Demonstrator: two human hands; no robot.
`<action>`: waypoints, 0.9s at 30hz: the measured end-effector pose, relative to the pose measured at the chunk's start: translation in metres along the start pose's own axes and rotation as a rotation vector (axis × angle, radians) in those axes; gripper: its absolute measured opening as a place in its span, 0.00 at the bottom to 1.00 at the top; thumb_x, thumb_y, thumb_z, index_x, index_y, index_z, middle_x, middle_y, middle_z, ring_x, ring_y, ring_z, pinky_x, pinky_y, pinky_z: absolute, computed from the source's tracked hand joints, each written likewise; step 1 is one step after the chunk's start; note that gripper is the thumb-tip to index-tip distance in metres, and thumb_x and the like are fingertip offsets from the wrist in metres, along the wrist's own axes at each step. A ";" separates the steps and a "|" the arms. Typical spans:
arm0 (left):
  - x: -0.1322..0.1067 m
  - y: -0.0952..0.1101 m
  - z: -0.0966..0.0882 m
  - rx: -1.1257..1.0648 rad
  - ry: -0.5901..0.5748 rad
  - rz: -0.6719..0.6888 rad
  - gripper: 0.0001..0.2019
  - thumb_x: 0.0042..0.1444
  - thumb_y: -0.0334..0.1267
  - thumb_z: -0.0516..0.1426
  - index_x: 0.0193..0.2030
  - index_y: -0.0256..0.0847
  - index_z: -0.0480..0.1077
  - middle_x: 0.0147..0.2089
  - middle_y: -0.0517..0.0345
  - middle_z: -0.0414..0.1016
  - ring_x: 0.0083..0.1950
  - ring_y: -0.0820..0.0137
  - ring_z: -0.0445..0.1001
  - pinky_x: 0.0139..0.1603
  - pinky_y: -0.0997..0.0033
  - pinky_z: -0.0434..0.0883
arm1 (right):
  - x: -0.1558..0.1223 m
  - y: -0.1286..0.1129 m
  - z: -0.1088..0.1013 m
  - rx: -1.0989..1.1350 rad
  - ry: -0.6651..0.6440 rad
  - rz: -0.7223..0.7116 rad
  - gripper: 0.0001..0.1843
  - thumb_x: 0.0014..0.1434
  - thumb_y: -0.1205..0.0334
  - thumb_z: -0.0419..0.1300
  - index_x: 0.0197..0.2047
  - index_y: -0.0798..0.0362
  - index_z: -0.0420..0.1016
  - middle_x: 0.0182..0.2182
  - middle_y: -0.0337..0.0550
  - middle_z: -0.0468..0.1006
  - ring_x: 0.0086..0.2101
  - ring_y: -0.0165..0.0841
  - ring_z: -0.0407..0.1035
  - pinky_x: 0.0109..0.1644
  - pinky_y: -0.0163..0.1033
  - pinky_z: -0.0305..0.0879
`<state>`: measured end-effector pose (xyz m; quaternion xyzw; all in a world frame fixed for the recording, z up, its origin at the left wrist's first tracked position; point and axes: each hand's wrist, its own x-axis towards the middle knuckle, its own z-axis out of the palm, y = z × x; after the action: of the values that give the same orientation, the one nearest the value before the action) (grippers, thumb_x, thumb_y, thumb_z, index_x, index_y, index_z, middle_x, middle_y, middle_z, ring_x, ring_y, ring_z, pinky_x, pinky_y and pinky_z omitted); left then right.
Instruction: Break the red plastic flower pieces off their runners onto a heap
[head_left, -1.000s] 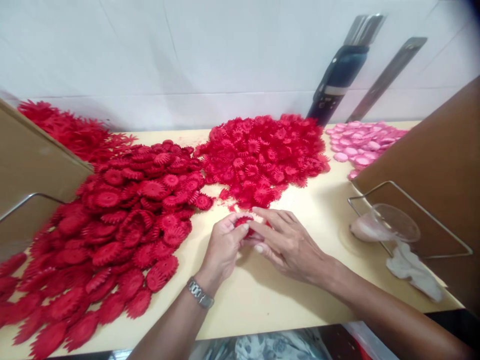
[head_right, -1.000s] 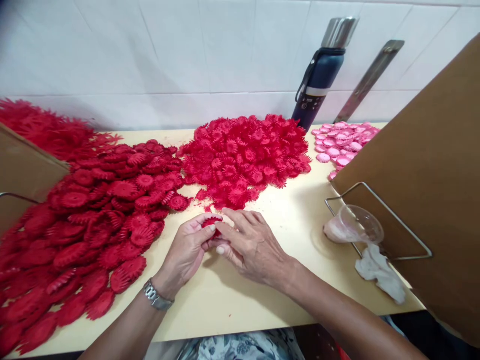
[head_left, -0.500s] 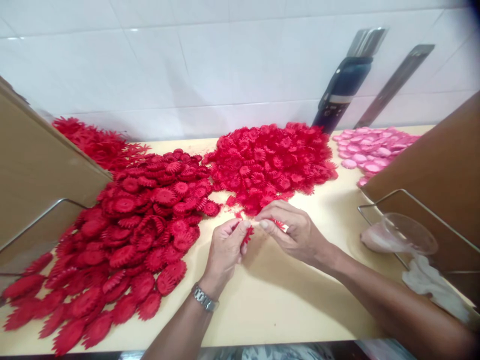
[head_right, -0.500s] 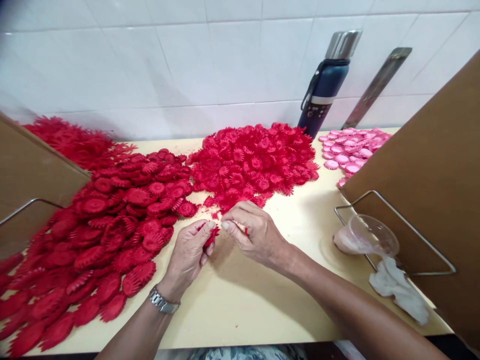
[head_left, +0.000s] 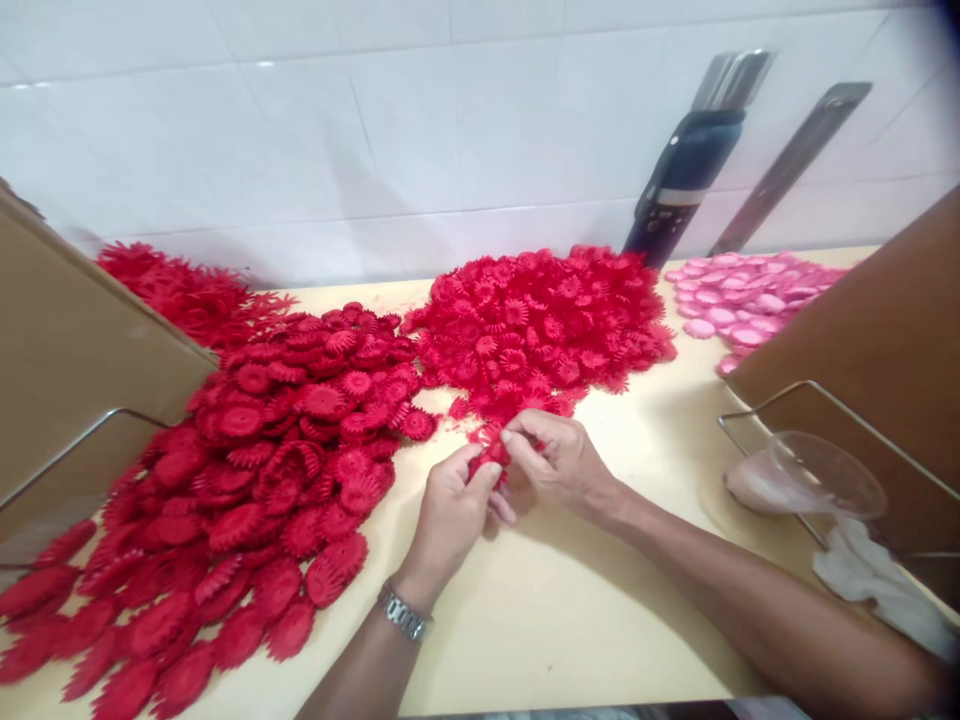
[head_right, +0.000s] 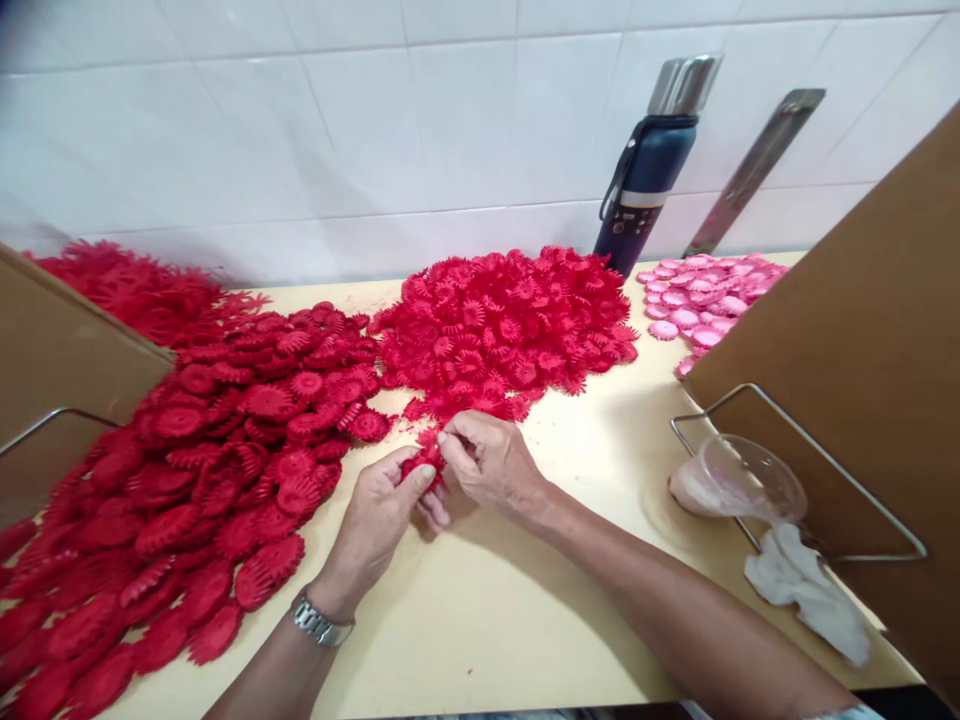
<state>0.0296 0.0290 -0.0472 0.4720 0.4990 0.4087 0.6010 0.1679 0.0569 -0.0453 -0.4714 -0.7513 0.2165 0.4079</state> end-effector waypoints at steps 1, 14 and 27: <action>0.000 0.001 0.001 0.000 0.003 -0.027 0.09 0.52 0.41 0.54 0.29 0.38 0.62 0.20 0.65 0.67 0.16 0.76 0.69 0.16 0.79 0.64 | 0.001 0.004 0.000 -0.048 0.041 -0.061 0.11 0.56 0.68 0.51 0.23 0.54 0.65 0.19 0.37 0.66 0.21 0.25 0.59 0.25 0.31 0.55; -0.001 0.009 -0.002 -0.207 0.069 -0.045 0.07 0.46 0.37 0.58 0.26 0.35 0.66 0.20 0.62 0.70 0.15 0.76 0.68 0.16 0.78 0.65 | 0.013 0.029 -0.021 -0.539 0.204 -0.212 0.13 0.57 0.67 0.54 0.44 0.55 0.73 0.40 0.50 0.74 0.38 0.39 0.65 0.40 0.43 0.61; 0.002 -0.001 -0.005 -0.026 0.084 -0.042 0.21 0.47 0.53 0.57 0.19 0.38 0.57 0.13 0.70 0.52 0.13 0.84 0.49 0.10 0.82 0.45 | -0.002 -0.002 -0.005 0.149 -0.021 -0.280 0.06 0.57 0.62 0.58 0.31 0.55 0.69 0.26 0.42 0.72 0.28 0.30 0.65 0.32 0.36 0.63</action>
<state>0.0247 0.0315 -0.0493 0.4358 0.5284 0.4218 0.5941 0.1714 0.0543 -0.0422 -0.3284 -0.7958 0.2176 0.4600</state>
